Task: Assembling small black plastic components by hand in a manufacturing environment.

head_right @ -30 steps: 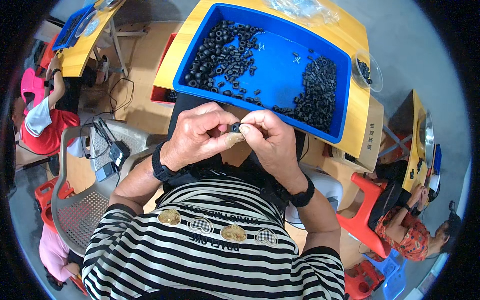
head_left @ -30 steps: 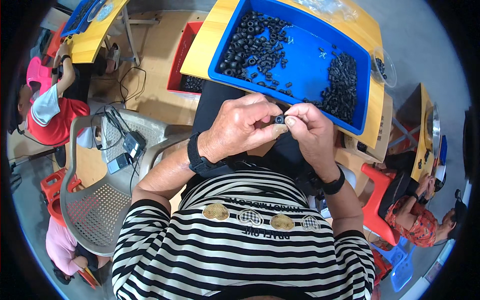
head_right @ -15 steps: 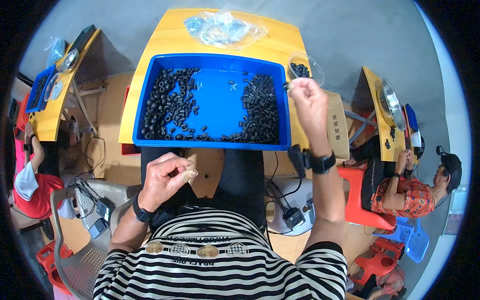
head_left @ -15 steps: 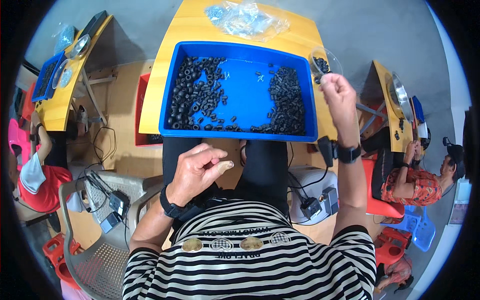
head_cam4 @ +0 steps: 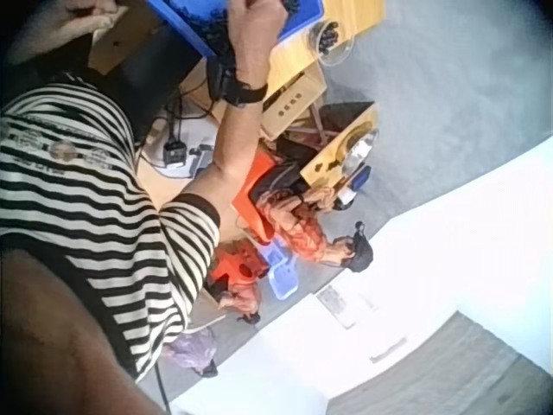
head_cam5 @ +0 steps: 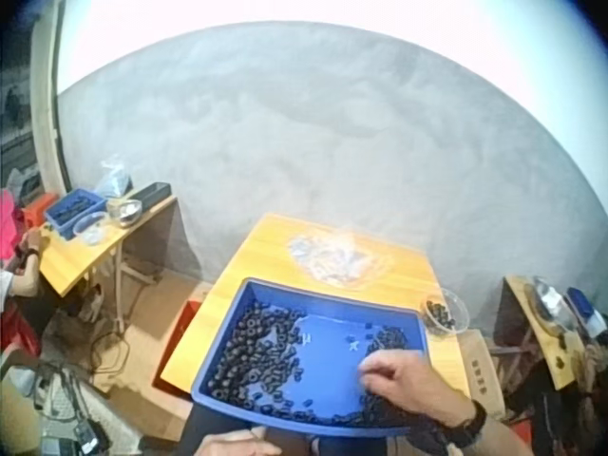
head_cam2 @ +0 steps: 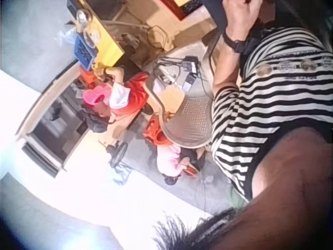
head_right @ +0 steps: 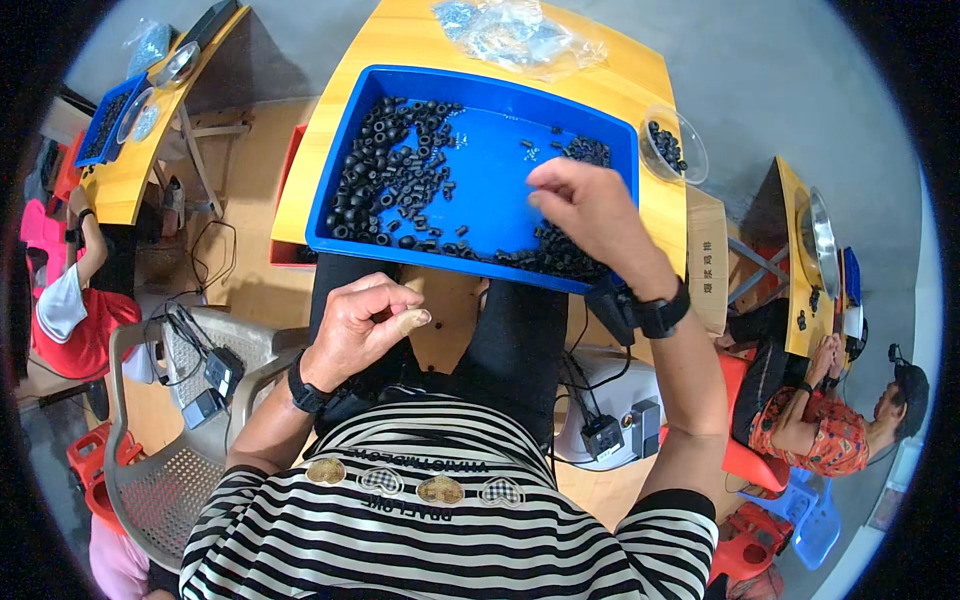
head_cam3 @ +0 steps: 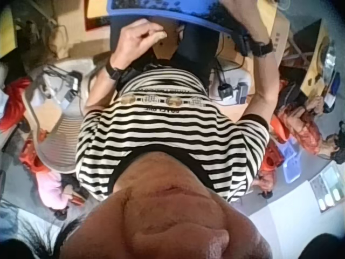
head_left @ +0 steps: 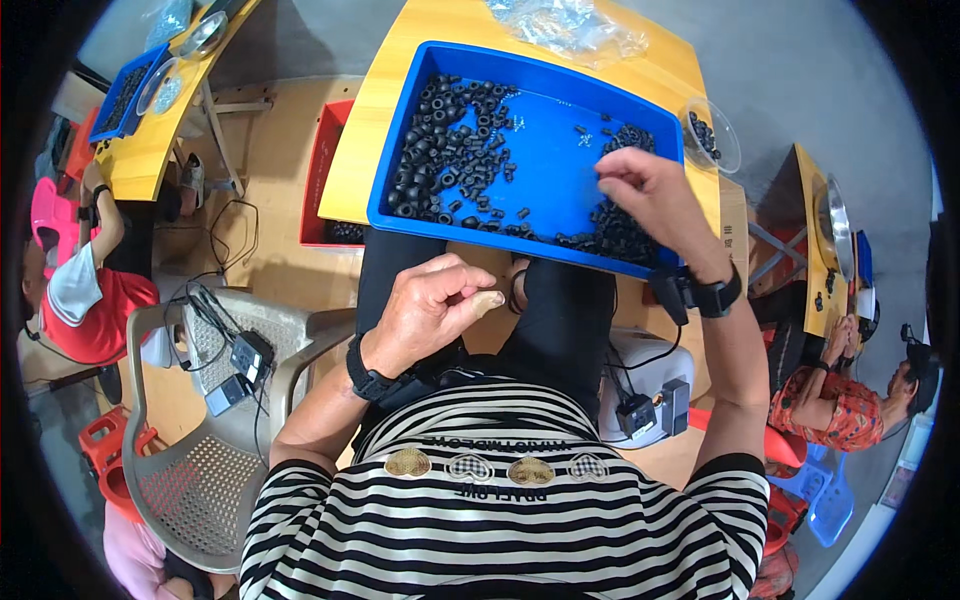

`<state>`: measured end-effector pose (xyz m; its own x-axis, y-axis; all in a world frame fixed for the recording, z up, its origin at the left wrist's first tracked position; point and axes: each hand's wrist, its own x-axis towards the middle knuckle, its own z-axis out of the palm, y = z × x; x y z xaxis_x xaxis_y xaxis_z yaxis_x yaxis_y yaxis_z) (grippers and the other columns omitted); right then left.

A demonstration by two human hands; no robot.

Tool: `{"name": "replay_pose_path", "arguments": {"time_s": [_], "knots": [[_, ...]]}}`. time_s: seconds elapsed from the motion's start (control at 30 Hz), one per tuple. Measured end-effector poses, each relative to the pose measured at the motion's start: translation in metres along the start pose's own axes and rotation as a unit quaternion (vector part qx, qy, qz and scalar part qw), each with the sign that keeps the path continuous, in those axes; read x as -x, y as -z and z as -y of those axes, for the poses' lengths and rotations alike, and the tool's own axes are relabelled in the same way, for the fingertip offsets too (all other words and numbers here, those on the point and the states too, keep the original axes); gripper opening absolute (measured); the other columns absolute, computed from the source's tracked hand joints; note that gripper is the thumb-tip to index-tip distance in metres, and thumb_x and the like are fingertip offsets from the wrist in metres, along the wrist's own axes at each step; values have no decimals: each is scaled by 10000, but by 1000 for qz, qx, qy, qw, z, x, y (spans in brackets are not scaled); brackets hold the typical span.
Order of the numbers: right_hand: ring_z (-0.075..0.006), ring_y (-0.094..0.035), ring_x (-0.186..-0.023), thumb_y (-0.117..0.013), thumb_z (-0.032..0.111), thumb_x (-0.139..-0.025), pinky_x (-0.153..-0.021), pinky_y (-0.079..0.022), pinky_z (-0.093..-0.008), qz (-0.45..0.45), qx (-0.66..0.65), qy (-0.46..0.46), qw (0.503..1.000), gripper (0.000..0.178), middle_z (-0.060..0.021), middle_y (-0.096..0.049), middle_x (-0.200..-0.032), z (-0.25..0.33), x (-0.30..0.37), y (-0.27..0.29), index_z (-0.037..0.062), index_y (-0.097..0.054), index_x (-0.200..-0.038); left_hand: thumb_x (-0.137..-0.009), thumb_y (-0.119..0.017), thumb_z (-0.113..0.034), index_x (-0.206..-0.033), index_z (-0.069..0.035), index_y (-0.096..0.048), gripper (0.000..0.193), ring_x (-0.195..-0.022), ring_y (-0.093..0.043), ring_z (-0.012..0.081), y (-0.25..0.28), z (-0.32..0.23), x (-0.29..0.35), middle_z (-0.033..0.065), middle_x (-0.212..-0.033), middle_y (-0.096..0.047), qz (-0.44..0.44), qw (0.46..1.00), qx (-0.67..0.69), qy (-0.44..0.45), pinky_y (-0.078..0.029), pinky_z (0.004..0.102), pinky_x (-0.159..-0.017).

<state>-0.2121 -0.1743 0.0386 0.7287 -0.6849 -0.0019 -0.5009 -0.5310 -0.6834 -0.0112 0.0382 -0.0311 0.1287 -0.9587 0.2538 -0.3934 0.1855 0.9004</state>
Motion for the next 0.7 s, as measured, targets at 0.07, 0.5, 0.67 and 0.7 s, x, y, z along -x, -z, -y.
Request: {"name": "replay_pose_path", "arguments": {"time_s": [0.07, 0.5, 0.67, 0.7], "knots": [[-57, -544, -725, -631, 41, -822, -663, -456, -213, 28, 3, 10, 1000, 156, -4, -606, -782, 10, 0, -13, 14, -624, -975, -745, -741, -71, -850, -17, -673, 137, -580, -515, 108, 2, -1, 1, 33, -650, -550, -3, 1000, 2, 0, -428, 231, -539], [-274, -603, -740, -645, 102, -775, -649, -482, -366, 135, 152, 151, 967, 144, -107, -597, -811, 6, -24, -69, 80, -633, -917, -740, -746, -74, -860, -6, -670, 157, -568, -500, 112, 5, -2, 1, 33, -640, -533, 4, 1000, 8, -1, -412, 245, -518], [-343, -601, -767, -618, 148, -765, -670, -480, -440, 118, 151, 116, 975, 109, -122, -607, -836, 6, -23, -67, 69, -595, -836, -738, -748, -72, -856, -5, -671, 157, -567, -500, 113, 7, 0, 2, 33, -640, -534, -2, 1000, 11, -12, -410, 243, -515], [-343, -601, -767, -618, 148, -765, -670, -480, -440, 119, 151, 117, 974, 109, -122, -607, -836, 5, -23, -67, 69, -595, -836, -737, -748, -71, -855, -5, -671, 156, -566, -501, 114, 7, 0, 1, 33, -641, -536, 0, 1000, 10, -13, -409, 243, -514]]}}
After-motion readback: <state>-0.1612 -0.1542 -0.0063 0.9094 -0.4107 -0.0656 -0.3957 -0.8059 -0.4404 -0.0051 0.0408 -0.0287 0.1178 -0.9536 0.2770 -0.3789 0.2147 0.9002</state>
